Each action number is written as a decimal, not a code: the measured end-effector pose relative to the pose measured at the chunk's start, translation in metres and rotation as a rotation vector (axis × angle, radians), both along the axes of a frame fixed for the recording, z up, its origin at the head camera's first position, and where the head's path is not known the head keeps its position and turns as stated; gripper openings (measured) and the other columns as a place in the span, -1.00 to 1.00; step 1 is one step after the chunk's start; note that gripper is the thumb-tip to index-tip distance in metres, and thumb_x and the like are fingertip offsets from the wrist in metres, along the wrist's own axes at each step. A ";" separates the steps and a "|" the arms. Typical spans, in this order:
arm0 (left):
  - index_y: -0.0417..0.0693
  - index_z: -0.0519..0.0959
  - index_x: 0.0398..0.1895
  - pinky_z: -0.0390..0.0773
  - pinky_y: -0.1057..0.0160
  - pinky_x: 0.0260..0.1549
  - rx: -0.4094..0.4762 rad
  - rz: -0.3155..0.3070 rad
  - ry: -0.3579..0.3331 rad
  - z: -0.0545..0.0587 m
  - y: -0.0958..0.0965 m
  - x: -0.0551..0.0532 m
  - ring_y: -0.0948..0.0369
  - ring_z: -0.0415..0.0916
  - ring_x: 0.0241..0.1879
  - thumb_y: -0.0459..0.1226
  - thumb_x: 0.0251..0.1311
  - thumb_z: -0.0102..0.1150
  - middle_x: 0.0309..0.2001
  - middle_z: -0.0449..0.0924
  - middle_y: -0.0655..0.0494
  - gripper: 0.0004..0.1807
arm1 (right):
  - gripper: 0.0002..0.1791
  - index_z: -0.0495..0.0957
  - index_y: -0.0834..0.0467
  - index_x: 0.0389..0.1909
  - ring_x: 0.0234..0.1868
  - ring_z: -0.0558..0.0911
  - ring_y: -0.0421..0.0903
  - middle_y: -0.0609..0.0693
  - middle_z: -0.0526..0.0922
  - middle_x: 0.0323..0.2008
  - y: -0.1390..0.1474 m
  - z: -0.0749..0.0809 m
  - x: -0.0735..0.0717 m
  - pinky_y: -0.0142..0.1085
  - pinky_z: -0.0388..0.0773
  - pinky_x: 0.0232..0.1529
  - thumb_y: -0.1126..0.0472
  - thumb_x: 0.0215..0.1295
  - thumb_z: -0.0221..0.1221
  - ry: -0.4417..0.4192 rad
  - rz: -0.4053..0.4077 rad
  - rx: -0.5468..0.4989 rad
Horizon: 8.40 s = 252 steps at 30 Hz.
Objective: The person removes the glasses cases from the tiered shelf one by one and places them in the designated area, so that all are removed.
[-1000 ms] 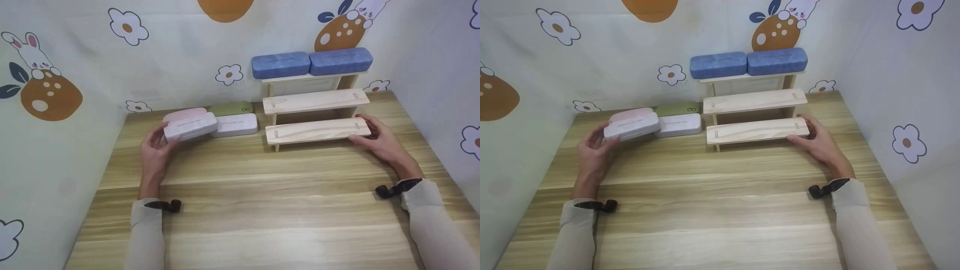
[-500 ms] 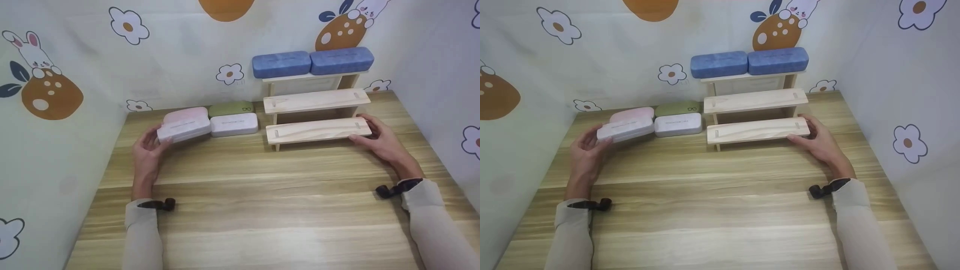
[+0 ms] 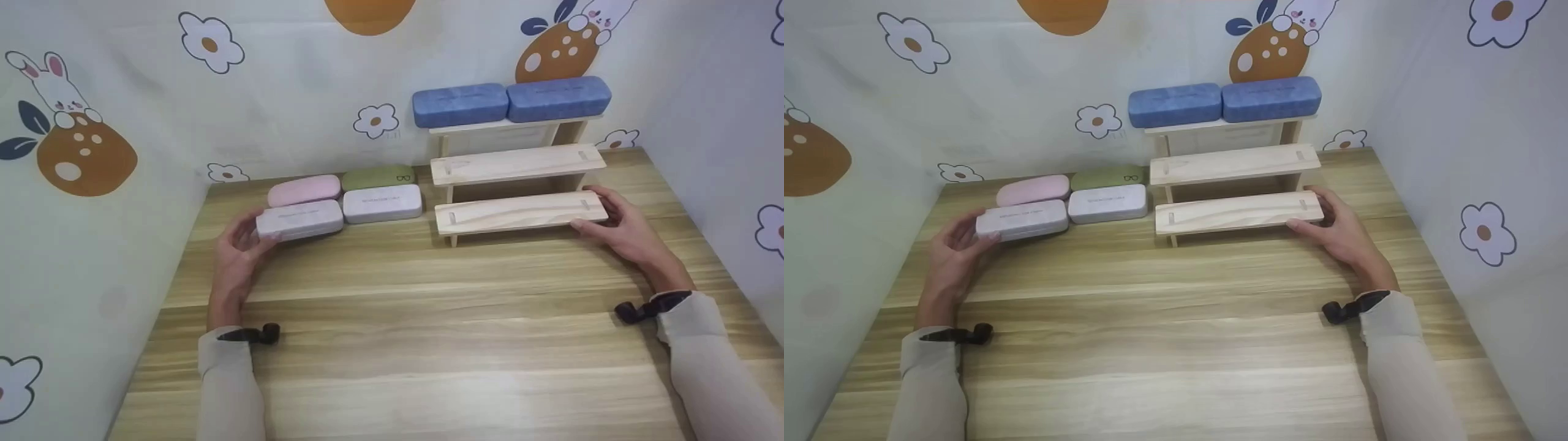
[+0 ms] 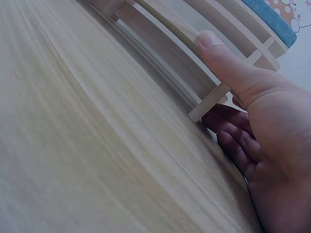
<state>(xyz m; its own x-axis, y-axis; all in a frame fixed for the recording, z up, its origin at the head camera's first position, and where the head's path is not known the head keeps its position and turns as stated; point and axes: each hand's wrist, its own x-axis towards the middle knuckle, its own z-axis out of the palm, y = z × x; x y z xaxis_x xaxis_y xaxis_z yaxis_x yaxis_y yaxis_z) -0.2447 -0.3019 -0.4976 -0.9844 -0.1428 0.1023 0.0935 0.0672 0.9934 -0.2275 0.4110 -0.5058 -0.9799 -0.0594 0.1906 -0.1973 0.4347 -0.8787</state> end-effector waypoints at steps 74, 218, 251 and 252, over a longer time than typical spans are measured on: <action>0.00 0.48 0.49 0.29 0.35 0.63 -0.229 0.345 0.147 0.032 0.063 -0.007 0.25 0.36 0.57 -0.30 0.57 0.17 0.47 0.52 0.07 -0.53 | -0.19 0.37 0.10 0.58 0.17 0.62 -0.38 -0.31 0.68 0.22 -0.003 0.001 0.002 -0.64 0.48 0.15 0.28 0.36 0.48 -0.037 -0.038 0.014; -0.11 0.25 0.65 0.49 0.16 0.54 -0.189 -0.277 0.370 0.102 0.292 -0.091 0.05 0.37 0.54 -0.29 0.44 0.36 0.56 0.35 -0.12 -0.22 | -0.21 0.36 0.19 0.53 0.14 0.63 -0.39 -0.33 0.68 0.19 -0.002 0.001 0.003 -0.65 0.49 0.13 0.24 0.36 0.49 -0.044 -0.032 0.035; -0.26 0.38 0.50 0.48 0.26 0.55 0.131 -0.247 0.391 0.072 0.271 -0.065 0.02 0.47 0.50 -0.51 0.07 0.61 0.48 0.48 -0.15 -0.11 | -0.24 0.40 0.15 0.51 0.13 0.66 -0.35 -0.32 0.72 0.18 -0.004 0.001 0.004 -0.60 0.55 0.09 0.28 0.35 0.48 -0.055 -0.042 -0.006; -0.25 0.39 0.50 0.48 0.25 0.55 0.144 -0.246 0.389 0.070 0.270 -0.064 0.01 0.47 0.50 -0.52 0.05 0.62 0.49 0.48 -0.15 -0.09 | -0.24 0.40 0.15 0.52 0.12 0.66 -0.35 -0.31 0.72 0.18 -0.004 0.002 0.004 -0.60 0.55 0.09 0.29 0.35 0.48 -0.054 -0.040 -0.008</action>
